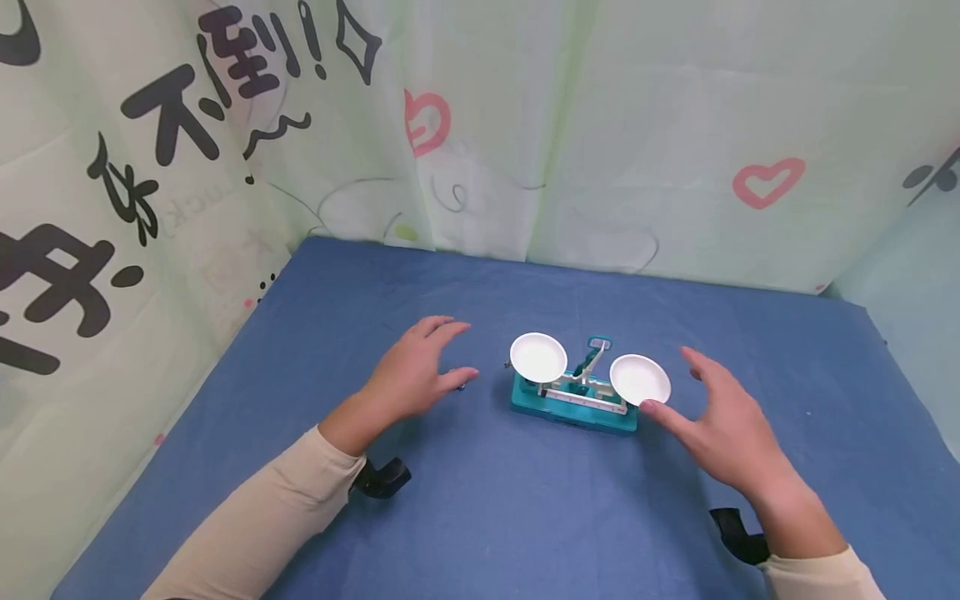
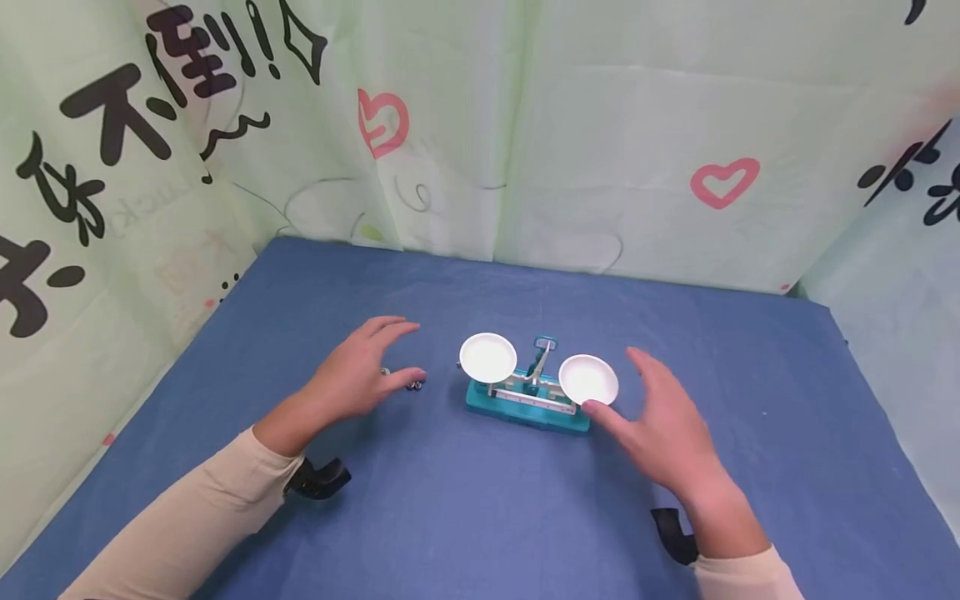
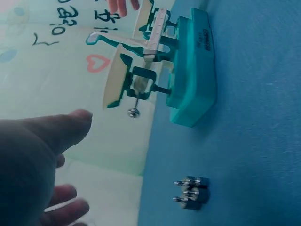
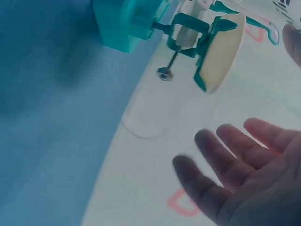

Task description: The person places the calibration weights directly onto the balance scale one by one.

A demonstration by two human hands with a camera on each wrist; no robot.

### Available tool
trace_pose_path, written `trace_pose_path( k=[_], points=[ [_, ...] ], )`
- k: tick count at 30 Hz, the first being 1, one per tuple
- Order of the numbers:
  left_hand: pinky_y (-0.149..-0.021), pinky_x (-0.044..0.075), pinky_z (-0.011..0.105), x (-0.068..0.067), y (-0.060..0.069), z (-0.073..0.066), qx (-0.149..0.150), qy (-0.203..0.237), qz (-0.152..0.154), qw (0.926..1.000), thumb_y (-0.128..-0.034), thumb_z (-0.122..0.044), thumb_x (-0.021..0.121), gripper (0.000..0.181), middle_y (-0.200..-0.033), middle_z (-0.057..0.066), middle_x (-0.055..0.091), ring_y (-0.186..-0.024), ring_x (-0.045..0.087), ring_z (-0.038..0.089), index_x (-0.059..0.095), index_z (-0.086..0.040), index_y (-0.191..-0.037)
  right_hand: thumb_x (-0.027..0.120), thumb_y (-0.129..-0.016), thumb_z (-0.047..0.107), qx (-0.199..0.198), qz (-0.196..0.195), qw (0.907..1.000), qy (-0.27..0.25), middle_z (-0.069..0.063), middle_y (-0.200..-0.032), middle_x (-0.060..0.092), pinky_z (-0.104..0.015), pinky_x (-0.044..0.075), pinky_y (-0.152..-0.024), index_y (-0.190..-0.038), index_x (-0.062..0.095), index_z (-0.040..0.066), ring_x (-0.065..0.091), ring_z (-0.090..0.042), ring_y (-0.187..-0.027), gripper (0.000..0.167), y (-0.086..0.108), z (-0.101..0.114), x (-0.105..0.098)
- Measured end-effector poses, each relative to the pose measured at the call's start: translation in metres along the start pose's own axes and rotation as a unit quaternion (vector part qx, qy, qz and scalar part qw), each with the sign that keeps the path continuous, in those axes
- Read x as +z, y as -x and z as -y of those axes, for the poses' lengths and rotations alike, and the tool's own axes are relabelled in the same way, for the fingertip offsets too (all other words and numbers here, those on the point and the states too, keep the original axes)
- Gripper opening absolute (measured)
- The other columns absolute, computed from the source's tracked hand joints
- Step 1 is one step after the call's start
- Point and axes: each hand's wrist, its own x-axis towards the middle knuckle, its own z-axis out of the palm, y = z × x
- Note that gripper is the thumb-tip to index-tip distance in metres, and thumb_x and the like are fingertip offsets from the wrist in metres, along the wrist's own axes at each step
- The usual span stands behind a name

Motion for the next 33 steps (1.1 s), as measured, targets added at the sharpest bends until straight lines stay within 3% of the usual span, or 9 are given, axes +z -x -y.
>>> trace_pose_path(
  k=[7, 11, 14, 19, 21, 29, 33],
  points=[
    [-0.09, 0.052, 0.043, 0.012, 0.001, 0.011, -0.014, 0.083, -0.016, 0.9963, -0.0886, -0.022, 0.079, 0.042, -0.126, 0.01, 0.063, -0.11, 0.062, 0.028, 0.068, -0.007, -0.126, 0.074, -0.093, 0.033, 0.052, -0.02, 0.9941, -0.092, -0.03, -0.14, 0.048, -0.059, 0.047, -0.092, -0.149, 0.03, -0.01, 0.054, -0.047, -0.12, 0.084, 0.01, -0.014, 0.005],
    [-0.089, 0.051, 0.042, 0.017, -0.002, 0.02, -0.013, 0.089, -0.006, 0.9959, -0.0907, -0.018, 0.077, 0.032, -0.117, 0.01, 0.067, -0.106, 0.063, 0.028, 0.071, -0.004, -0.119, 0.074, -0.093, 0.033, 0.087, -0.007, 0.9896, -0.114, -0.03, -0.135, 0.053, -0.029, 0.056, -0.078, -0.145, 0.035, -0.01, 0.057, -0.044, -0.116, 0.078, 0.013, -0.024, 0.011],
    [-0.09, 0.051, 0.043, 0.02, -0.004, 0.026, -0.003, 0.082, 0.003, 0.9966, -0.0918, -0.015, 0.075, 0.028, -0.114, 0.01, 0.068, -0.106, 0.063, 0.027, 0.072, -0.003, -0.117, 0.073, -0.093, 0.034, 0.109, 0.005, 0.9847, -0.135, -0.029, -0.132, 0.056, -0.011, 0.047, -0.069, -0.14, 0.04, -0.009, 0.061, -0.037, -0.111, 0.072, 0.013, -0.031, 0.017],
    [-0.094, 0.049, 0.044, 0.023, -0.01, 0.035, 0.01, 0.075, 0.015, 0.997, -0.0924, -0.011, 0.073, 0.025, -0.115, 0.011, 0.069, -0.109, 0.064, 0.027, 0.072, -0.002, -0.116, 0.073, -0.094, 0.031, 0.132, 0.013, 0.975, -0.179, -0.027, -0.127, 0.059, -0.012, 0.048, -0.069, -0.134, 0.046, -0.009, 0.06, 0.003, -0.091, 0.063, 0.013, -0.038, 0.026],
    [-0.095, 0.048, 0.044, 0.024, -0.013, 0.037, 0.007, 0.07, 0.02, 0.9973, -0.0928, -0.01, 0.072, 0.024, -0.115, 0.011, 0.069, -0.109, 0.064, 0.028, 0.072, -0.002, -0.116, 0.073, -0.094, 0.029, 0.136, 0.015, 0.9708, -0.197, -0.026, -0.125, 0.06, -0.013, 0.049, -0.07, -0.132, 0.048, -0.01, 0.056, 0.012, -0.084, 0.06, 0.012, -0.041, 0.029],
    [-0.094, 0.049, 0.042, 0.03, -0.021, 0.041, -0.026, 0.051, 0.039, 0.9976, -0.0939, -0.012, 0.072, 0.027, -0.117, 0.011, 0.068, -0.11, 0.063, 0.027, 0.07, -0.004, -0.119, 0.073, -0.094, 0.027, 0.137, 0.048, 0.9687, -0.201, -0.027, -0.124, 0.061, -0.015, 0.051, -0.071, -0.133, 0.047, -0.011, 0.058, 0.007, -0.087, 0.06, 0.005, -0.041, 0.038],
    [-0.095, 0.049, 0.041, 0.033, -0.025, 0.042, -0.029, 0.052, 0.051, 0.9969, -0.0945, -0.011, 0.071, 0.025, -0.117, 0.009, 0.069, -0.112, 0.063, 0.026, 0.071, -0.004, -0.118, 0.073, -0.094, 0.025, 0.137, 0.065, 0.9702, -0.189, -0.027, -0.122, 0.063, -0.018, 0.051, -0.07, -0.131, 0.048, -0.012, 0.064, -0.008, -0.093, 0.058, 0.002, -0.037, 0.042]
  ],
)
